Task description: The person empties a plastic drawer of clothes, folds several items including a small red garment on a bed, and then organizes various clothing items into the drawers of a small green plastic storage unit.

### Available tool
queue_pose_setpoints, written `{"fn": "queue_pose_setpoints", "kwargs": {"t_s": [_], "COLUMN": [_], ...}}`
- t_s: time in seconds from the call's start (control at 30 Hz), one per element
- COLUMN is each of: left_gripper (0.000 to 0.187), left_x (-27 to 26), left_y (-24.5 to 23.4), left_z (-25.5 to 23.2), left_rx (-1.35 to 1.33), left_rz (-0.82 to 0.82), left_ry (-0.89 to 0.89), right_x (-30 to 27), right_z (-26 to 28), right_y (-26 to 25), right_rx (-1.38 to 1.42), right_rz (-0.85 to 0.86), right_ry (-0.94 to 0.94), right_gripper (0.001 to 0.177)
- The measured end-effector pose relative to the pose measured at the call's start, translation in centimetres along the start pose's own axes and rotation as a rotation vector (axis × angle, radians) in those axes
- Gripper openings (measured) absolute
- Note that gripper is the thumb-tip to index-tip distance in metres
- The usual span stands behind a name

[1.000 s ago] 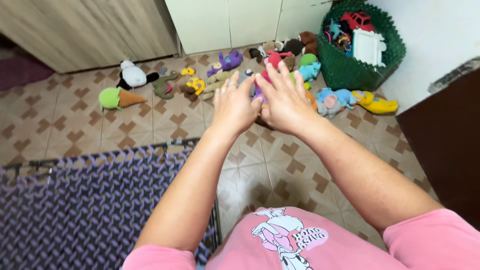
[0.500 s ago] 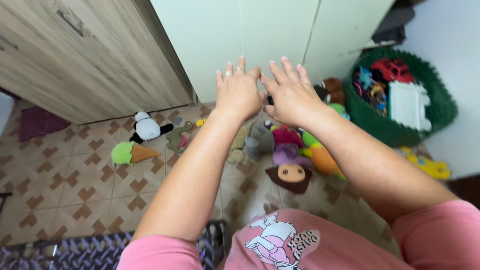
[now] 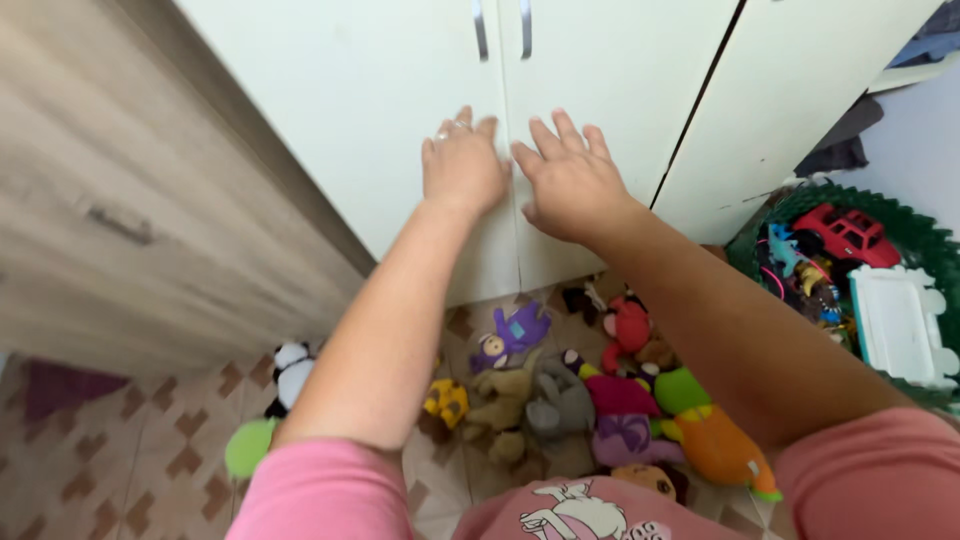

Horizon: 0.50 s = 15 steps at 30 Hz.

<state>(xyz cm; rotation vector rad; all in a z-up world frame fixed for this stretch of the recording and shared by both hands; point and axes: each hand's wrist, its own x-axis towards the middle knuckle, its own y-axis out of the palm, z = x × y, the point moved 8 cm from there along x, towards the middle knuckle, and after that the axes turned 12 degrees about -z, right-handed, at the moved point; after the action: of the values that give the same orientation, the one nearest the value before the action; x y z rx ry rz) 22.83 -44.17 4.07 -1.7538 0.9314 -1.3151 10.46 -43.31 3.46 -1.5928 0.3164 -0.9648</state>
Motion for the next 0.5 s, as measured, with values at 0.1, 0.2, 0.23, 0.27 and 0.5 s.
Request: {"fn": "queue_pose_setpoints", "kwargs": {"t_s": [0.1,0.2,0.23,0.27,0.5], "left_gripper": [0.069,0.071,0.071,0.070,0.061], "left_x": [8.1,14.7,16.4,18.3,21.5], "left_y": [4.9,10.0,11.7,12.8,17.7], "left_z": [3.5,6.7,7.6,8.0,7.5], "left_rx": [-0.147,-0.561,-0.735,-0.847,-1.187], "left_rz": [-0.022,0.006,0.030,0.025,-0.004], "left_ry": [-0.068,-0.356,-0.487,-0.517,-0.570], "right_x": [5.9,9.5,10.5,11.4,11.8], "right_z": [-1.4,-2.4,-2.8,-3.3,-5.7], "right_y": [2.7,4.5,5.0,5.4,7.1], "right_rx": [-0.050,-0.081,-0.083,-0.067,-0.006], "right_rz": [0.023,0.059,0.078,0.098,0.179], "right_ry": [0.044,0.063,0.066,0.093,0.216], "right_gripper": [0.084,0.082,0.082,0.081,0.083]}}
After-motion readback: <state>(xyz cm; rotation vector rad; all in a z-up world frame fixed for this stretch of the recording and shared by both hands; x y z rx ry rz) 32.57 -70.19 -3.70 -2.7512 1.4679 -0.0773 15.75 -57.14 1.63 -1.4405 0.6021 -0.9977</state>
